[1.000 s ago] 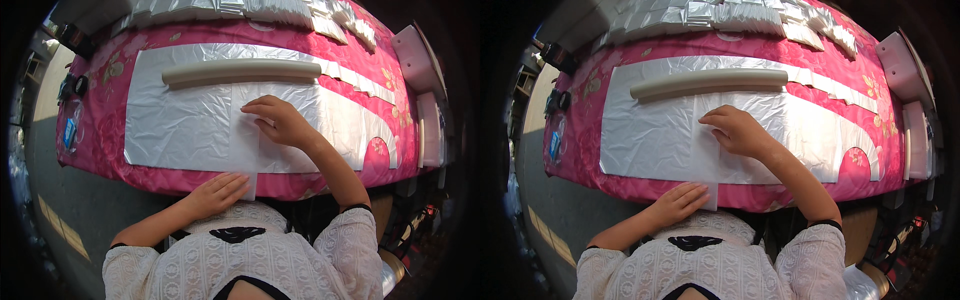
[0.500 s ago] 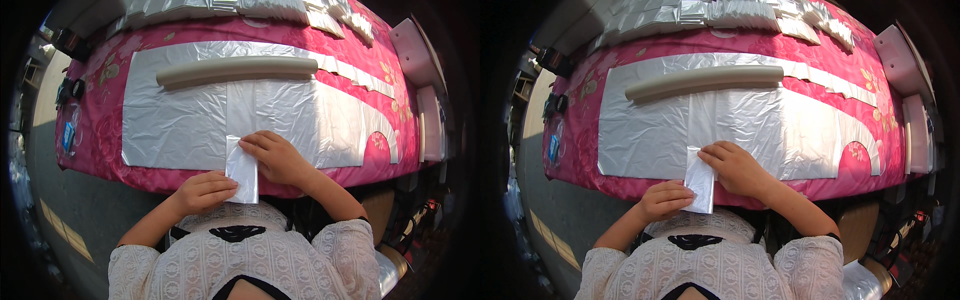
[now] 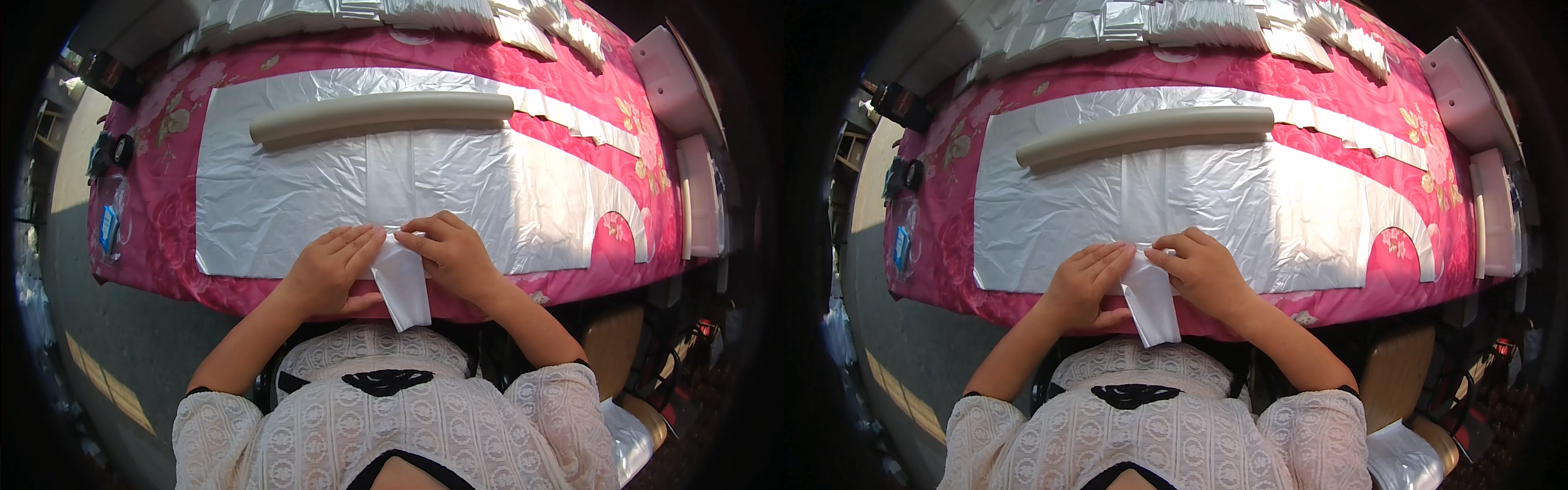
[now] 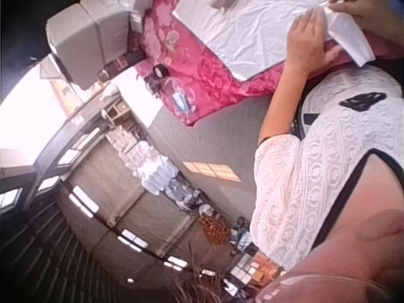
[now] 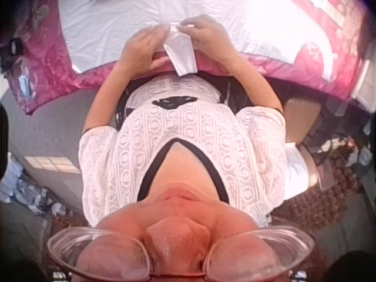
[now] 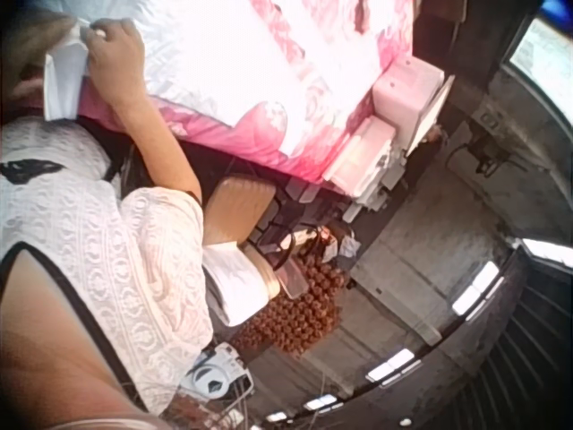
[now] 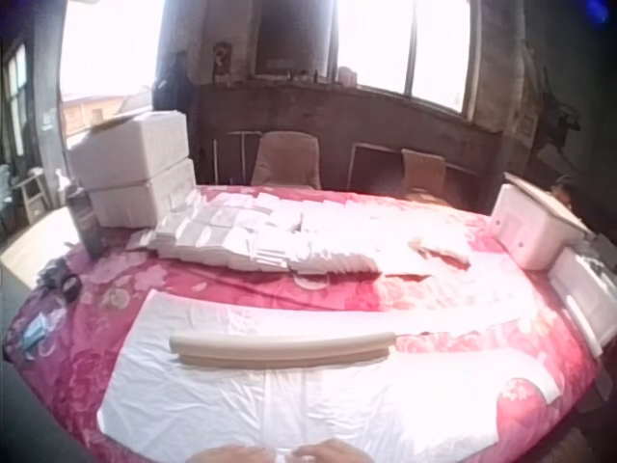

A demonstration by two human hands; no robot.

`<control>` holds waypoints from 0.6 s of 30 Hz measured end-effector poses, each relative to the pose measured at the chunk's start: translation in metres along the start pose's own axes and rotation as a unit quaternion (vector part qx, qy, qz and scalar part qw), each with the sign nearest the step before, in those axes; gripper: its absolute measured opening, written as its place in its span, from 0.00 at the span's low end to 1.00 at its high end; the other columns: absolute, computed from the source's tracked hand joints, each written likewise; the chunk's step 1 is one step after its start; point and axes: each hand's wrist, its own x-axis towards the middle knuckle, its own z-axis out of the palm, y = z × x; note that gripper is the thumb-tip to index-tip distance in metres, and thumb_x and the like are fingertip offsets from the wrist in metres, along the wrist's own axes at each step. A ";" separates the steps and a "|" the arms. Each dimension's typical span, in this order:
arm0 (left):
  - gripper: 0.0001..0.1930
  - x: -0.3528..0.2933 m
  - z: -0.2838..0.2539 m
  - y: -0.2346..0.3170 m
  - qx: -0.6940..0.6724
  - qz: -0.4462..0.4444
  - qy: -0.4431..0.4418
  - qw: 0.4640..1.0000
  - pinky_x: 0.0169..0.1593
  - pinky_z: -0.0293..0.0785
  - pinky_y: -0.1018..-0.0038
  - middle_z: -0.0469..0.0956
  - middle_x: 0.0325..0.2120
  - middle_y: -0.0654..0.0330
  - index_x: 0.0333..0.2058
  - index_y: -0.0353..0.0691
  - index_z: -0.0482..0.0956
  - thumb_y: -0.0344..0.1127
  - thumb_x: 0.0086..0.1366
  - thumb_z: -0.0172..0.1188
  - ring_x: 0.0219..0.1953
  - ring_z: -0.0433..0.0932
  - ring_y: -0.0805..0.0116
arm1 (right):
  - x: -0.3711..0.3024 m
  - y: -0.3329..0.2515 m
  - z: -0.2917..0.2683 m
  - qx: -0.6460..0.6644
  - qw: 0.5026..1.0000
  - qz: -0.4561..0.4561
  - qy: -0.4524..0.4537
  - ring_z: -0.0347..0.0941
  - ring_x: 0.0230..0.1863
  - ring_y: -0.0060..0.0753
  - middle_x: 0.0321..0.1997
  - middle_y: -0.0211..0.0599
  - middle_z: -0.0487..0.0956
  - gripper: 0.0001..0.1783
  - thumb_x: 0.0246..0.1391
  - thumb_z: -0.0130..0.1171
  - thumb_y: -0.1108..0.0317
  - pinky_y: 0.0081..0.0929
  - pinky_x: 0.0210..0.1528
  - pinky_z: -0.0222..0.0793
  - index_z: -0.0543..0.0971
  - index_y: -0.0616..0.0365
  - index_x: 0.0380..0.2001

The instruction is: The person repeatedly wraps small rectangular items in clear plastic film on a pink floral tablecloth. They unroll the film, place an item inside, fold the edges, and seal the package by hand. Completed packages are stacked nearby.

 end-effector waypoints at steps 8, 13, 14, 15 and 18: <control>0.32 0.009 -0.005 -0.014 -0.247 -0.164 0.023 0.955 0.44 0.70 0.69 0.74 0.43 0.47 0.54 0.31 0.64 0.56 0.64 0.41 0.41 0.76 0.56 | 0.027 0.017 -0.013 0.176 0.960 0.211 -0.053 0.75 0.26 0.36 0.25 0.41 0.78 0.07 0.46 0.55 0.69 0.28 0.30 0.70 0.79 0.59 0.27; 0.20 0.018 -0.002 -0.006 -0.296 -0.271 0.190 0.896 0.47 0.70 0.67 0.73 0.45 0.47 0.51 0.32 0.66 0.34 0.62 0.48 0.45 0.75 0.53 | 0.063 0.024 -0.025 0.238 0.860 0.410 -0.189 0.74 0.17 0.29 0.16 0.40 0.77 0.16 0.50 0.54 0.62 0.24 0.23 0.69 0.78 0.66 0.22; 0.20 0.015 0.000 -0.006 -0.249 -0.239 0.195 0.918 0.48 0.69 0.67 0.72 0.45 0.46 0.51 0.32 0.66 0.33 0.61 0.49 0.46 0.74 0.53 | 0.065 0.027 -0.025 0.248 0.848 0.429 -0.186 0.75 0.16 0.26 0.16 0.38 0.76 0.19 0.52 0.53 0.60 0.23 0.22 0.69 0.77 0.68 0.21; 0.20 0.013 0.001 -0.006 -0.200 -0.205 0.200 0.937 0.49 0.69 0.66 0.72 0.46 0.46 0.51 0.33 0.66 0.31 0.60 0.51 0.47 0.73 0.53 | 0.065 0.028 -0.025 0.249 0.845 0.433 -0.191 0.75 0.16 0.26 0.16 0.38 0.76 0.19 0.52 0.54 0.60 0.23 0.22 0.69 0.77 0.68 0.21; 0.25 0.016 0.007 -0.004 -0.120 -0.101 0.118 0.980 0.56 0.63 0.64 0.66 0.52 0.44 0.52 0.31 0.64 0.31 0.56 0.55 0.54 0.67 0.50 | 0.067 0.029 -0.026 0.252 0.838 0.440 -0.201 0.75 0.17 0.27 0.16 0.38 0.76 0.19 0.52 0.54 0.60 0.23 0.21 0.69 0.77 0.68 0.21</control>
